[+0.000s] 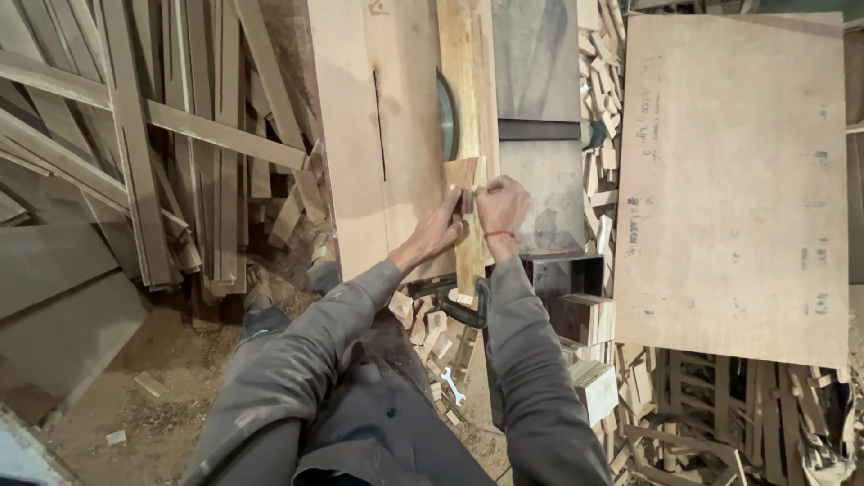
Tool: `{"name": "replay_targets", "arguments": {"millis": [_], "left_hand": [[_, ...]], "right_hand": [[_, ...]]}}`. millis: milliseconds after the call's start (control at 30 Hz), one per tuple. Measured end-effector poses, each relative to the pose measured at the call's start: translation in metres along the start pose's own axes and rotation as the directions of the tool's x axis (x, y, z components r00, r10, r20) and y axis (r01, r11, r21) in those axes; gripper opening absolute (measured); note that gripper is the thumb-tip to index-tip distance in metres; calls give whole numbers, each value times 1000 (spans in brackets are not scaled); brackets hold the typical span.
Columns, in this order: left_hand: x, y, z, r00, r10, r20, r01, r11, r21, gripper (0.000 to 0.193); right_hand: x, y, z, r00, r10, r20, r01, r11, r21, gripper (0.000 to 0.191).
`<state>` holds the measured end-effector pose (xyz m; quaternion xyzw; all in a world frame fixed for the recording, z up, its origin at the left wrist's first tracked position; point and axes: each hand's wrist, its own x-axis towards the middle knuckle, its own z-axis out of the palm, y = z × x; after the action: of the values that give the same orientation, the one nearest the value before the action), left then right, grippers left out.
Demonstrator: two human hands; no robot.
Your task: The person cuts small wooden blocks on a table saw, guiding each piece against the fence and blade, then sets the cut pieces aside and stacks finished blocks on a pile of scrap wood.
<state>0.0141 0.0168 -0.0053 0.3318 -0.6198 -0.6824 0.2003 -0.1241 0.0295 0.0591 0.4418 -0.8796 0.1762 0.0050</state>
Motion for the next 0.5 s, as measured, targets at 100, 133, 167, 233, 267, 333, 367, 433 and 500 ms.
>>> {"name": "replay_targets", "arguments": {"millis": [100, 133, 167, 233, 267, 333, 367, 433, 500], "left_hand": [[4, -1, 0, 978, 175, -109, -177, 984, -8, 76], [5, -2, 0, 976, 184, -114, -187, 982, -14, 76], [7, -3, 0, 974, 192, -117, -196, 980, -19, 77], [10, -4, 0, 968, 216, -129, -220, 975, -14, 78], [10, -4, 0, 963, 233, -136, -235, 972, -5, 78], [8, -4, 2, 970, 215, -117, -218, 976, -9, 74], [6, -4, 5, 979, 182, -90, -185, 983, -21, 70], [-1, -3, 9, 985, 163, -57, -166, 985, -40, 70], [-9, -2, 12, 982, 185, -43, -187, 980, -60, 78]], "right_hand": [[5, -5, 1, 1000, -24, -19, 24, 1000, -3, 15], [6, -6, 2, 999, -32, -25, 32, 999, -7, 15], [7, -8, 3, 999, -22, -24, 21, 1000, -21, 15], [10, -11, 4, 1000, -1, -24, 0, 999, -50, 14], [11, -12, 4, 1000, -6, -25, 5, 999, -37, 15], [13, -15, 4, 1000, -18, -24, 17, 1000, -12, 17], [14, -16, 5, 1000, -6, -20, 5, 1000, -26, 16], [18, -18, 6, 1000, 16, -11, -16, 999, -52, 15], [21, -19, 7, 999, -28, -28, 27, 998, -61, 17]]}}
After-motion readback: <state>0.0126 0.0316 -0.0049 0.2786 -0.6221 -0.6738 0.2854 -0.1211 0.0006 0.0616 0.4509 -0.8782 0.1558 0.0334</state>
